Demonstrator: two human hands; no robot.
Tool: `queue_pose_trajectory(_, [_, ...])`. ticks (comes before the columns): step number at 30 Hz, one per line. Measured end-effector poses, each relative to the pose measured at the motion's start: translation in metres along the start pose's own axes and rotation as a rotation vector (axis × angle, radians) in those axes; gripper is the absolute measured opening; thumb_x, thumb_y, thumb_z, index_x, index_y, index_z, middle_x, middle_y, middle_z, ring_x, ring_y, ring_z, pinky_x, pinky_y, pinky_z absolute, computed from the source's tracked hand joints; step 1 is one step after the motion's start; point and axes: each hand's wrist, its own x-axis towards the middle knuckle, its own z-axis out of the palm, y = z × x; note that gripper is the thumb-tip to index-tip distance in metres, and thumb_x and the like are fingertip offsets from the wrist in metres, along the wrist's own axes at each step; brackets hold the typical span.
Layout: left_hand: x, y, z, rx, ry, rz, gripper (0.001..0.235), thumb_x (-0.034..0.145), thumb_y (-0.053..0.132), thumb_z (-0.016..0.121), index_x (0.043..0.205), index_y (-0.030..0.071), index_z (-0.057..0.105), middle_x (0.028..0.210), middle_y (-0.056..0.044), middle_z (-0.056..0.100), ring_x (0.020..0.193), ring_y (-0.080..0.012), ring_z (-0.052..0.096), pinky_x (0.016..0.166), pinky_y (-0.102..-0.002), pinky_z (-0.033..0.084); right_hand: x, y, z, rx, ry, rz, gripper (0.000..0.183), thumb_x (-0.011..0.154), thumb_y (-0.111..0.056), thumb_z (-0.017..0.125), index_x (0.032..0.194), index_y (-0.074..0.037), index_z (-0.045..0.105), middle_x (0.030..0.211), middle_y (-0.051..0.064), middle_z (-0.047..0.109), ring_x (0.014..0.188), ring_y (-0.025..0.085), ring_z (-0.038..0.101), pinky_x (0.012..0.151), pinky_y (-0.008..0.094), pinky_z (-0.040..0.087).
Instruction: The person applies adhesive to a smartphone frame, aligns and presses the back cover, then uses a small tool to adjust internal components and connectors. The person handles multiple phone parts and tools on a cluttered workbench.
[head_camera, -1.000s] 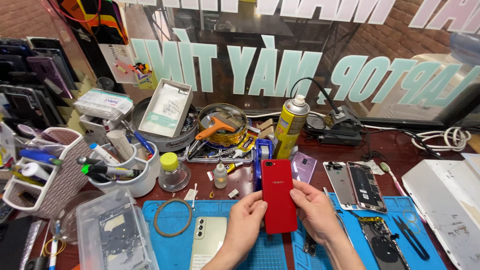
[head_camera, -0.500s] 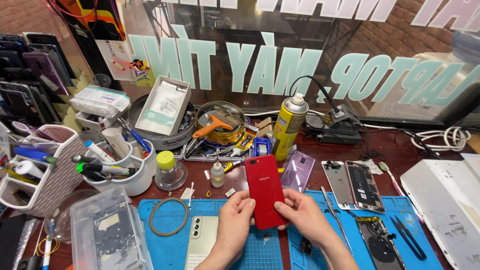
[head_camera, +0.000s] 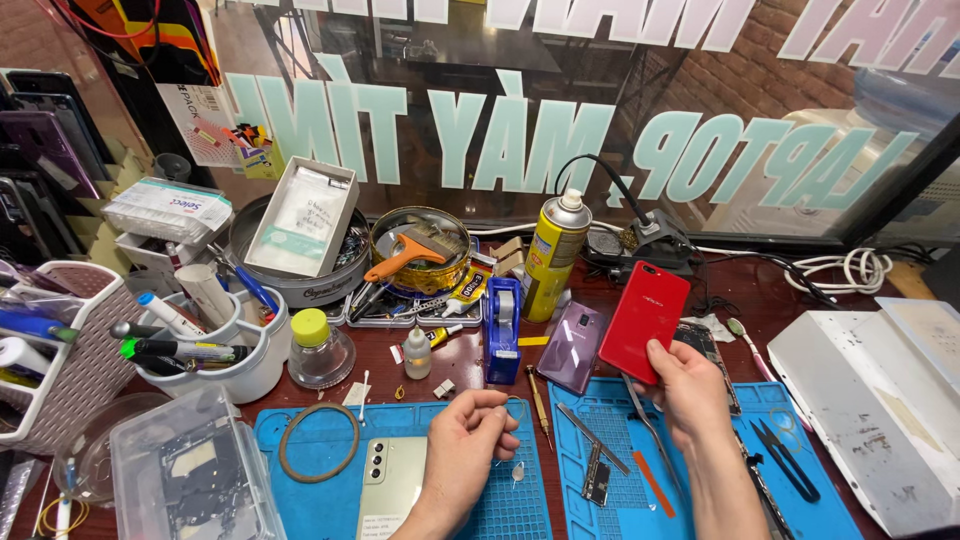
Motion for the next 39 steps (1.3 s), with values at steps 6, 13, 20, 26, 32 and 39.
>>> queue_pose_trajectory(6, [0.0, 0.01, -0.004, 0.2, 0.007, 0.069, 0.026, 0.093, 0.013, 0.063, 0.114, 0.0, 0.069, 0.089, -0.01, 0.075, 0.072, -0.0148, 0.07, 0.064, -0.029, 0.058, 0.001, 0.014, 0.013, -0.028, -0.053, 0.084, 0.027, 0.099, -0.024, 0.062, 0.111, -0.002, 0.07, 0.094, 0.008, 0.074, 0.076, 0.014, 0.066, 0.064, 0.03, 0.056])
queue_pose_trajectory(13, [-0.065, 0.032, -0.034, 1.419, 0.037, 0.101, 0.063, 0.085, 0.035, 0.079, 0.136, 0.012, 0.052, 0.143, -0.019, 0.045, 0.127, -0.0379, 0.045, 0.097, -0.053, 0.046, 0.017, 0.017, 0.031, -0.176, -0.076, 0.133, 0.028, 0.1, -0.029, 0.064, 0.108, -0.004, 0.073, 0.09, 0.005, 0.072, 0.071, 0.011, 0.062, 0.061, 0.027, 0.053])
queue_pose_trajectory(20, [-0.081, 0.026, -0.052, 1.501, 0.011, -0.053, 0.083, 0.08, 0.021, 0.081, 0.151, 0.017, 0.038, 0.161, -0.023, 0.02, 0.143, -0.0439, 0.024, 0.105, -0.057, 0.038, 0.03, 0.02, 0.03, -0.122, -0.012, 0.12, 0.027, 0.1, -0.031, 0.064, 0.105, -0.005, 0.071, 0.088, 0.005, 0.071, 0.07, 0.012, 0.062, 0.06, 0.026, 0.054])
queue_pose_trajectory(26, [-0.076, 0.014, -0.058, 1.304, 0.204, 0.331, 0.084, 0.066, 0.011, 0.08, 0.142, 0.007, 0.044, 0.149, -0.027, 0.034, 0.136, -0.0424, 0.039, 0.111, -0.05, 0.041, 0.027, 0.029, 0.034, -0.209, -0.05, 0.124, 0.029, 0.1, -0.032, 0.067, 0.101, -0.004, 0.071, 0.084, 0.003, 0.068, 0.068, 0.011, 0.059, 0.056, 0.026, 0.05])
queue_pose_trajectory(32, [-0.089, 0.027, -0.058, 1.453, 0.124, -0.17, 0.103, 0.078, 0.042, 0.087, 0.156, 0.008, 0.028, 0.128, -0.015, 0.049, 0.123, -0.0317, 0.048, 0.099, -0.048, 0.043, 0.025, 0.033, 0.05, -0.347, -0.027, 0.083, 0.029, 0.097, -0.03, 0.067, 0.106, -0.003, 0.076, 0.082, 0.005, 0.073, 0.064, 0.013, 0.06, 0.054, 0.027, 0.049])
queue_pose_trajectory(39, [-0.09, 0.03, -0.049, 1.397, 0.178, 0.055, 0.087, 0.074, 0.027, 0.084, 0.146, 0.007, 0.039, 0.121, -0.016, 0.055, 0.115, -0.0347, 0.05, 0.092, -0.052, 0.041, 0.047, 0.049, 0.047, -0.897, 0.092, -0.22, 0.046, 0.087, -0.039, 0.079, 0.112, 0.0, 0.076, 0.09, 0.015, 0.079, 0.081, 0.027, 0.077, 0.072, 0.038, 0.058])
